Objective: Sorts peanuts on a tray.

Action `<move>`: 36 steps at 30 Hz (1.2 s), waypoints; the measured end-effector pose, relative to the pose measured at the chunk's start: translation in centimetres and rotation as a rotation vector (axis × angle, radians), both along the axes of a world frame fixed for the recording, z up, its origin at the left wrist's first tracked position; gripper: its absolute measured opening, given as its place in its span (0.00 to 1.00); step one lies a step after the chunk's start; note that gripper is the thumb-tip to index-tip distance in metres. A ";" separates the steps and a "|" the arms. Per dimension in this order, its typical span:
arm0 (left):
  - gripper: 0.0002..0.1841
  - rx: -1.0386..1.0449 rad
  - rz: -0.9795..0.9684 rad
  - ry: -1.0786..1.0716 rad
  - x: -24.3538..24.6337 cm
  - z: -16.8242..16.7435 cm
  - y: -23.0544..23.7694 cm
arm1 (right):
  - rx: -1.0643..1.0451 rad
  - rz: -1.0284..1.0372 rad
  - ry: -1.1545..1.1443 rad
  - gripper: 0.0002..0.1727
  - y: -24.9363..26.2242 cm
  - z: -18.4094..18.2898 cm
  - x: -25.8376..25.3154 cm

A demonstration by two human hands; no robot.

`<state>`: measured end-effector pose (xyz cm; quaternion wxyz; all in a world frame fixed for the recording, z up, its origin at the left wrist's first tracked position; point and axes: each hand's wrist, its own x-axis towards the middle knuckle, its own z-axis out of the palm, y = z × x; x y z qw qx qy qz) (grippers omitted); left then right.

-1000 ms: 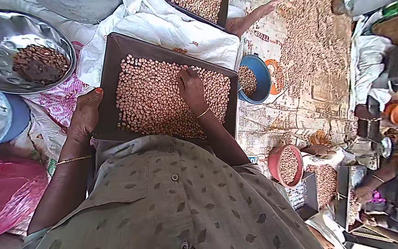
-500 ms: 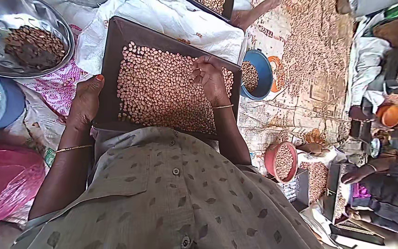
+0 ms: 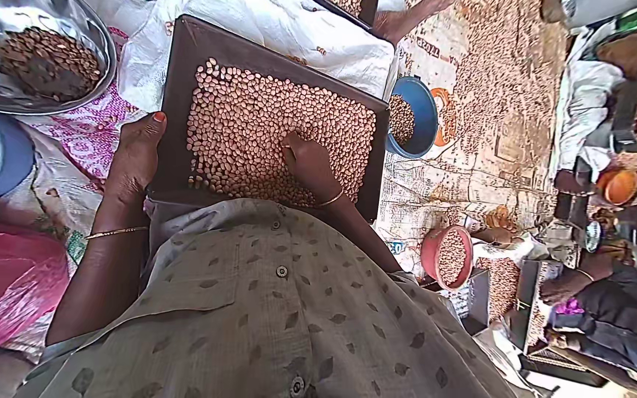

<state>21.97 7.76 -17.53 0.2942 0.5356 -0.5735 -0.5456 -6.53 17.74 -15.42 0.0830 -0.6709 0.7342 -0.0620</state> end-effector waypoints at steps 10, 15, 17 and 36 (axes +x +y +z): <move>0.19 0.013 0.012 0.033 0.0 -0.1 0.0 | -0.204 -0.272 -1.562 0.09 -0.2 1.6 -4.4; 0.20 0.016 0.014 0.033 -0.1 0.1 0.0 | -0.094 -0.235 -1.975 0.08 -0.2 1.4 -5.4; 0.20 0.019 0.016 0.031 0.0 0.0 0.0 | -0.075 -0.174 -2.178 0.07 -0.6 1.2 -5.5; 0.21 0.031 0.006 0.031 0.1 -0.5 -0.2 | -0.090 -0.113 -0.035 0.18 -5.6 -0.2 -0.7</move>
